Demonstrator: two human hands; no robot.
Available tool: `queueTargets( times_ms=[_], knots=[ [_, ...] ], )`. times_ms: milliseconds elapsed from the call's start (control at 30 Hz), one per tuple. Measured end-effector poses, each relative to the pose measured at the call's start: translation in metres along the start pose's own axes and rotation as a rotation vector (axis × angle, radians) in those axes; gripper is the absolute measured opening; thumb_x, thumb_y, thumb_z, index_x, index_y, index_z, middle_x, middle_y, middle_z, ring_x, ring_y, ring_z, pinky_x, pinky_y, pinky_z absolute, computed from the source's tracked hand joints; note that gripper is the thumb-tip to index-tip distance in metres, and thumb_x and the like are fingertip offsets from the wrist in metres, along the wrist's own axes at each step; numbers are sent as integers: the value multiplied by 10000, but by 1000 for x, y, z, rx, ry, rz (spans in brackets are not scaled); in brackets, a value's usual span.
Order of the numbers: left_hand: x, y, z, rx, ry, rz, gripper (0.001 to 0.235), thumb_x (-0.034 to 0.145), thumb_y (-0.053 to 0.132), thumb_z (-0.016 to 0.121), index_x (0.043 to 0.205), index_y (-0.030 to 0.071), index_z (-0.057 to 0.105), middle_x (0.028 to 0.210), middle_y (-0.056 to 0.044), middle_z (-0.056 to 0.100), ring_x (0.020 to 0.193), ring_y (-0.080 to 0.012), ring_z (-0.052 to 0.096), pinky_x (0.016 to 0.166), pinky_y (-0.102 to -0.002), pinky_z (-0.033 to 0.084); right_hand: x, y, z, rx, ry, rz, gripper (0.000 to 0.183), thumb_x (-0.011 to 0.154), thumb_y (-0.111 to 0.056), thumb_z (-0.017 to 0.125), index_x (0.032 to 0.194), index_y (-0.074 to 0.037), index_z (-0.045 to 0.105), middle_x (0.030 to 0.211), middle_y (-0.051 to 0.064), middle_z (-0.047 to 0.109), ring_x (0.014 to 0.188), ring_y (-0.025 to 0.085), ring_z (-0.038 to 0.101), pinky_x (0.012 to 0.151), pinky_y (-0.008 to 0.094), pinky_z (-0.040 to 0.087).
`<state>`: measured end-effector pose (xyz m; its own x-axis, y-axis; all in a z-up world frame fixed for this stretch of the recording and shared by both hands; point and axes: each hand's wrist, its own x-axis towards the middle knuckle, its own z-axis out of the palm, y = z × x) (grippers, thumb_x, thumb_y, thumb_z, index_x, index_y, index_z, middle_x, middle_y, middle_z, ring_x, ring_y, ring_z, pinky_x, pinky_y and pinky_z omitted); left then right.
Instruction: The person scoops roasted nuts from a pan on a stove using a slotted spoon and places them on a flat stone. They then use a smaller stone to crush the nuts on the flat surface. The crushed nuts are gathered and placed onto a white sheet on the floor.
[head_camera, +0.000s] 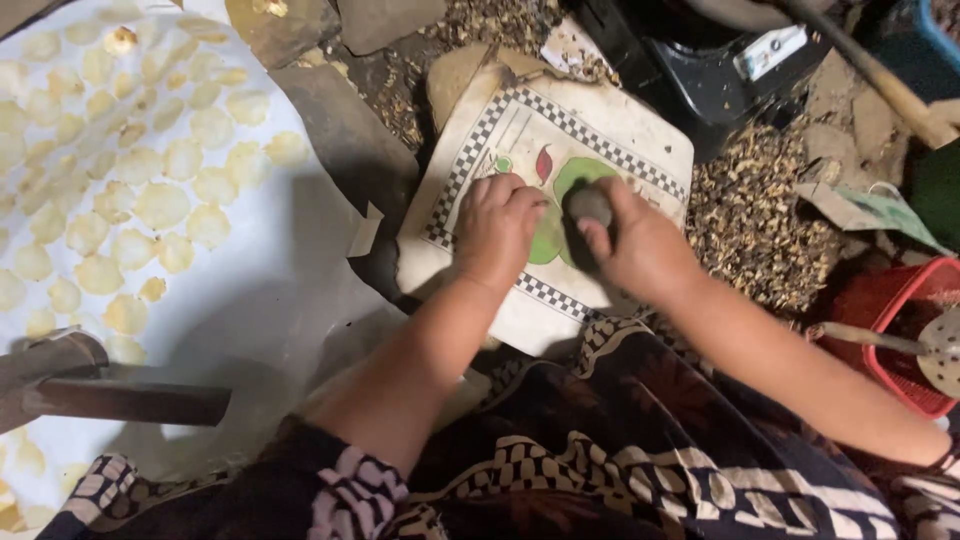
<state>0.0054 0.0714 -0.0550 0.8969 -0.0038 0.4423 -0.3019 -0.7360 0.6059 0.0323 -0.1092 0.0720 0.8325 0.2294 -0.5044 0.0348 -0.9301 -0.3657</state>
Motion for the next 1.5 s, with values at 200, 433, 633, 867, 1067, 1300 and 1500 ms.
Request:
queueTargets(
  times_ms=[200,433,633,867,1067,1300,1500],
  knots=[
    [-4,14,-20,54,-116,-194,274,838,331,793,1057,219,673,1090,1,578,1082,-281,550,887,-439,465,-4,-5,-9,-149,9,-124,562,979,-341,596,1502,-243,416,1173,292,639,1012,541,692,881,642,581],
    [-34,-17,-34,60,-120,22,172,983,157,647,1153,129,636,967,-71,565,869,-311,621,723,-407,532,12,-21,2,-155,60,-315,530,1007,-412,558,1488,-240,419,1188,276,580,995,593,658,867,681,553],
    [-22,-23,-22,46,-144,13,212,963,156,639,1173,128,652,1005,-83,576,944,-304,613,805,-389,541,29,-4,-8,47,-6,-105,522,998,-386,595,1467,-254,408,1180,327,626,1127,588,608,992,675,478],
    [4,-14,13,133,-32,-94,651,860,245,772,1444,176,492,959,-39,660,943,-273,630,895,-438,506,25,-7,-9,-142,-55,-117,539,984,-409,583,1469,-278,388,1177,307,640,1101,553,643,977,644,511],
    [-10,18,-37,321,-35,-167,510,976,135,579,1461,35,460,1493,-172,495,1441,-352,432,1211,-536,303,22,-33,-16,-124,125,-315,565,1028,-439,557,1512,-216,372,1176,297,592,1017,586,642,847,680,535],
    [-7,9,-32,236,-121,-140,628,997,288,623,1522,6,424,1631,-218,356,1562,-407,253,1254,-617,202,32,-50,-27,-164,-39,-268,580,990,-406,562,1525,-303,362,1249,227,592,1105,531,639,954,644,522],
    [-9,9,-31,223,-153,-126,838,935,517,696,1520,-13,412,1638,-235,328,1569,-410,239,1260,-620,207,33,-60,-43,-210,-236,-109,523,974,-401,546,1466,-288,410,1264,262,646,1217,511,603,1039,622,477]
  ],
)
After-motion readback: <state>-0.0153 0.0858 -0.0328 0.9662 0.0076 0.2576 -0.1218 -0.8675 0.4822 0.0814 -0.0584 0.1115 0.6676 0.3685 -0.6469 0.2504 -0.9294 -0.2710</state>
